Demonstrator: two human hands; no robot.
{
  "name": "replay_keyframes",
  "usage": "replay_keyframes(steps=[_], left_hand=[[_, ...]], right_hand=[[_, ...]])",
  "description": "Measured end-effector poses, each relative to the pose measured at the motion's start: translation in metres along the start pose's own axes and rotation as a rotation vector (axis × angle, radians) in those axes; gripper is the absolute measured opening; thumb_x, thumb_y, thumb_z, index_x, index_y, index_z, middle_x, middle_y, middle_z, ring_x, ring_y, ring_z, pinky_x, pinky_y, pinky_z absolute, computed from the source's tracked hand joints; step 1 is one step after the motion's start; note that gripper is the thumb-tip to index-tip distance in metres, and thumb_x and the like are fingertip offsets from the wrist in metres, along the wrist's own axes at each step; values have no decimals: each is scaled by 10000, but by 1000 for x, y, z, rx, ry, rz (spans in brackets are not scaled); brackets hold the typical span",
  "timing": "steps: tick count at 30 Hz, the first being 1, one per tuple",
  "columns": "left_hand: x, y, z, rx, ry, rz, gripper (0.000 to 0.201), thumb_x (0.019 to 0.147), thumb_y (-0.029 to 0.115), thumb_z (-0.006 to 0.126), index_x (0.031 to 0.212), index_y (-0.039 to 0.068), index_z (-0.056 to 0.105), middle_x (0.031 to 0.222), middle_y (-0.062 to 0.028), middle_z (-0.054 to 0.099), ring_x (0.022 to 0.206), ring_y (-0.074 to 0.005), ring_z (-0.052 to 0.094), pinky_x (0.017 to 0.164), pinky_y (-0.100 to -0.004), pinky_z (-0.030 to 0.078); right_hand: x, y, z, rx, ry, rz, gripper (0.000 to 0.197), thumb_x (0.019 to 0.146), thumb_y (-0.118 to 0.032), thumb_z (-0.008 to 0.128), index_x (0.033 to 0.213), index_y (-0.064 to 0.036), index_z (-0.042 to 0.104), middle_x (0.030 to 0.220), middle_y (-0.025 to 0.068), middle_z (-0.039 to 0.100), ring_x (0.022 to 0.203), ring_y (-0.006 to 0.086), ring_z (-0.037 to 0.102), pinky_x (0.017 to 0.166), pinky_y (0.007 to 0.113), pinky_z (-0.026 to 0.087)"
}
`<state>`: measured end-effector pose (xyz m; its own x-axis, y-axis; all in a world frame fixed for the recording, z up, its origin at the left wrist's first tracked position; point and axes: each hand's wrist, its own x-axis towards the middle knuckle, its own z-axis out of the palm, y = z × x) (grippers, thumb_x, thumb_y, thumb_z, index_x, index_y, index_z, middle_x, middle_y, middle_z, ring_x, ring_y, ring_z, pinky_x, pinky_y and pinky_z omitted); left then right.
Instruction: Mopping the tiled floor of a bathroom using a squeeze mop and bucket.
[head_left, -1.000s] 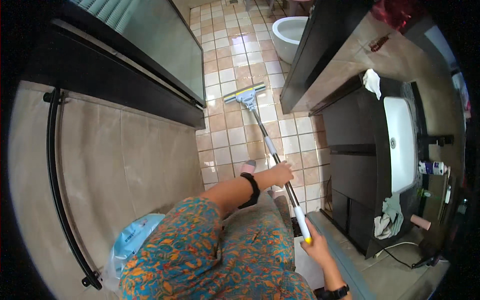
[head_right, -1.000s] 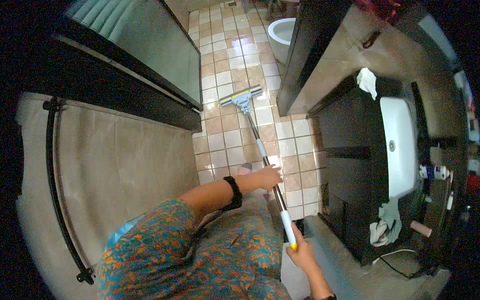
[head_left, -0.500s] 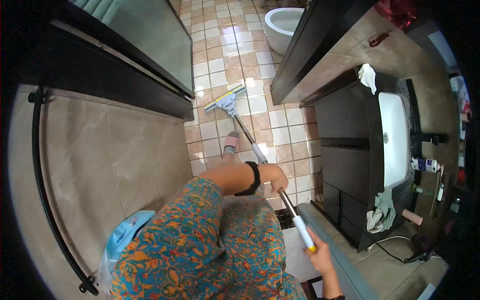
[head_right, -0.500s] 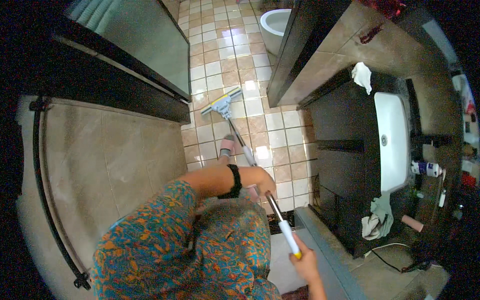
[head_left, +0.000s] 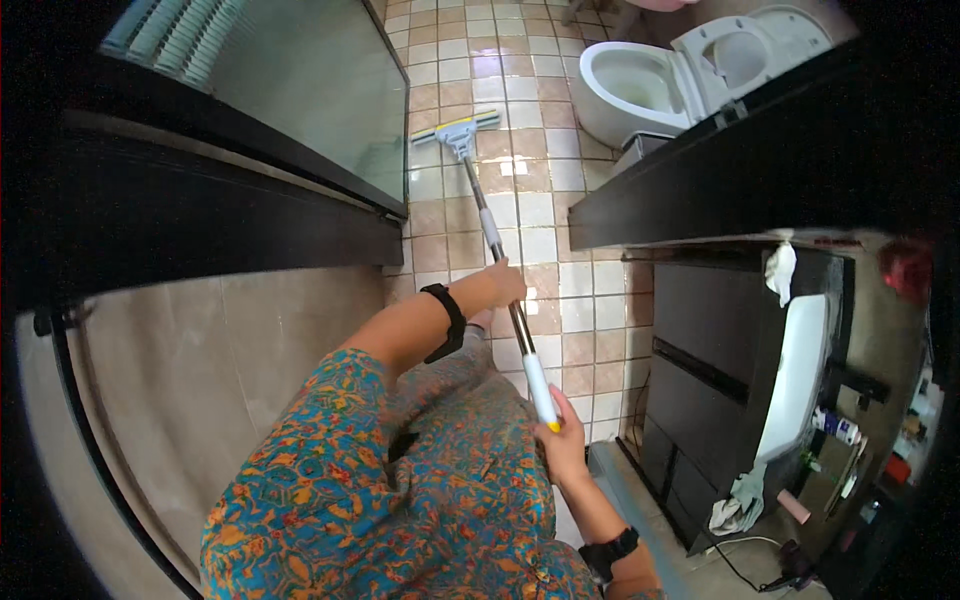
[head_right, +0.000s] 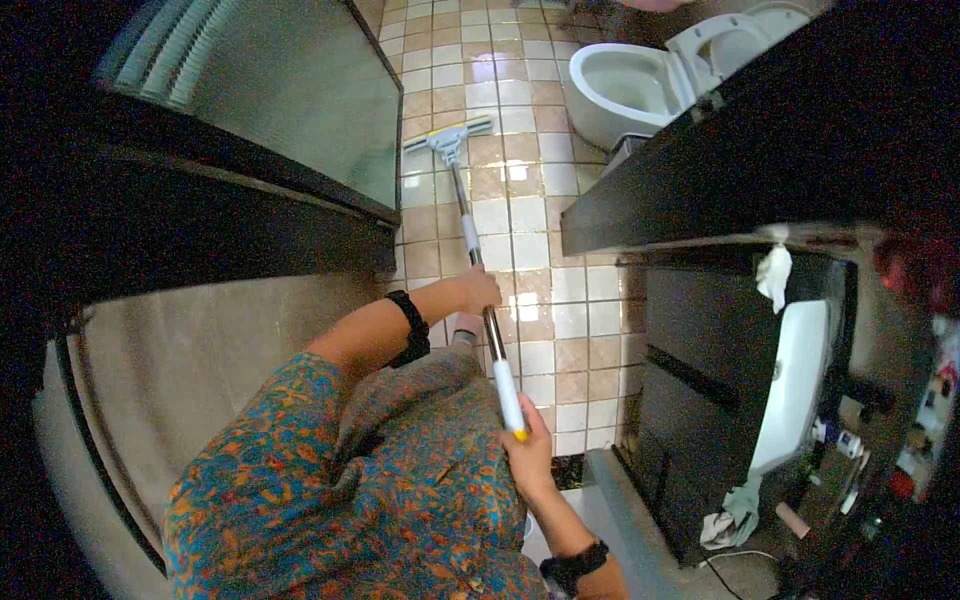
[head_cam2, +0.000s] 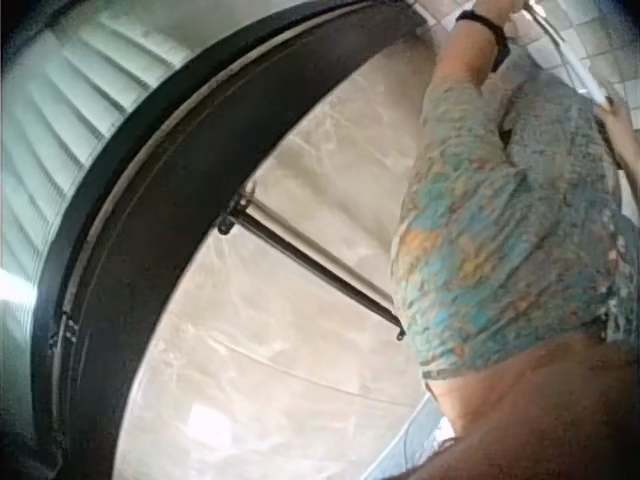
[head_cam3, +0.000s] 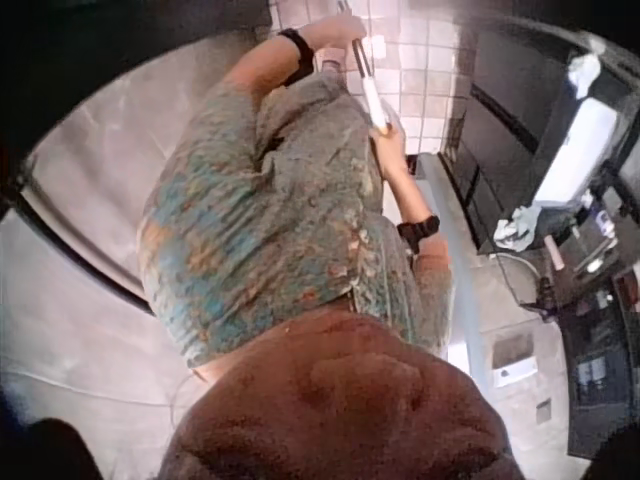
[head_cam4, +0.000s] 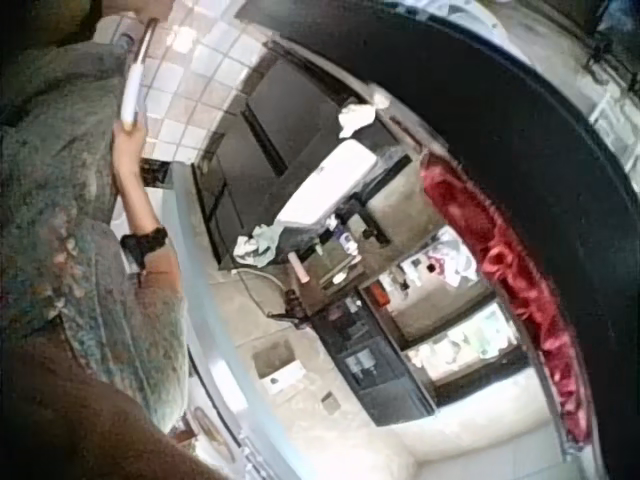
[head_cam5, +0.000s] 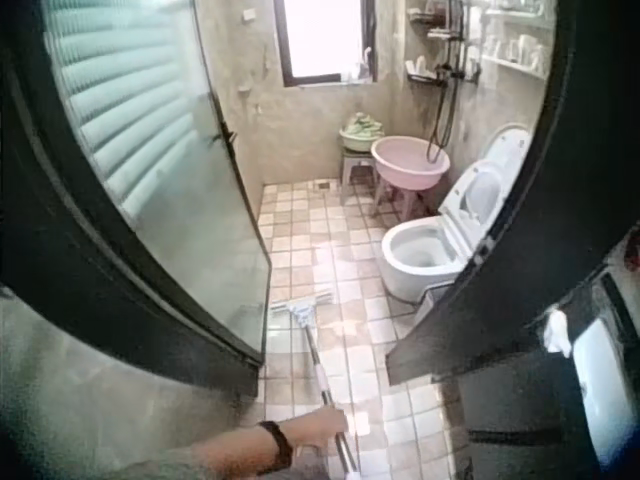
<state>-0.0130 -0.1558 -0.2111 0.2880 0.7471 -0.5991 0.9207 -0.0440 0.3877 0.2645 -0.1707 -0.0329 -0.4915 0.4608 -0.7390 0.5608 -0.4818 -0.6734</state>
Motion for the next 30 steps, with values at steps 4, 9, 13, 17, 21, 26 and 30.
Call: replay_keyframes(steps=[4,9,13,17,21,26,30], left_hand=[[-15,-62,-21,-49,385,-252,166,740,147,623,899,120,662,1027,-104,584,1072,-277,536,906,-481,421],[-18,-78,-42,-277,747,-427,444,735,95,622,1174,115,561,1316,-193,431,1218,-366,419,918,-435,451],[-10,-74,-36,-328,755,-458,538,718,76,650,1239,123,524,1382,-177,391,1254,-397,385,983,-438,420],[-3,-68,-31,-370,704,-395,552,699,85,671,1230,147,532,1385,-154,399,1257,-414,373,998,-450,407],[10,-44,-20,-278,742,-342,518,683,123,692,1178,201,558,1356,-132,433,1217,-417,396,993,-500,361],[40,30,-42,-167,258,41,253,696,274,692,912,167,617,987,-84,635,1072,-306,543,884,-534,367],[63,111,-60,-241,-333,611,312,731,330,717,897,86,615,858,-124,644,856,-305,613,742,-454,465]], right_hand=[[66,-69,40,88,4,86,703,701,103,619,1362,-15,411,1152,112,574,967,174,564,847,292,460],[153,-100,58,-28,6,-65,688,735,33,622,1374,-118,418,738,36,565,450,98,435,373,248,350],[165,-100,50,-176,-18,-92,676,746,17,628,1376,-107,417,720,24,548,454,88,427,382,246,351],[141,-80,25,-201,-46,-172,634,773,-34,638,1367,-54,416,976,78,581,779,125,500,675,257,397],[92,-85,-12,-204,-69,-112,610,790,-44,640,1358,-27,417,1198,123,573,1088,181,537,932,297,418],[5,-54,-80,-321,47,-147,601,754,32,643,1326,-34,470,1221,86,559,1098,163,515,935,272,403],[-101,-20,-108,-353,152,-41,594,737,53,662,1300,-33,495,1209,88,571,1081,158,533,911,279,426]])
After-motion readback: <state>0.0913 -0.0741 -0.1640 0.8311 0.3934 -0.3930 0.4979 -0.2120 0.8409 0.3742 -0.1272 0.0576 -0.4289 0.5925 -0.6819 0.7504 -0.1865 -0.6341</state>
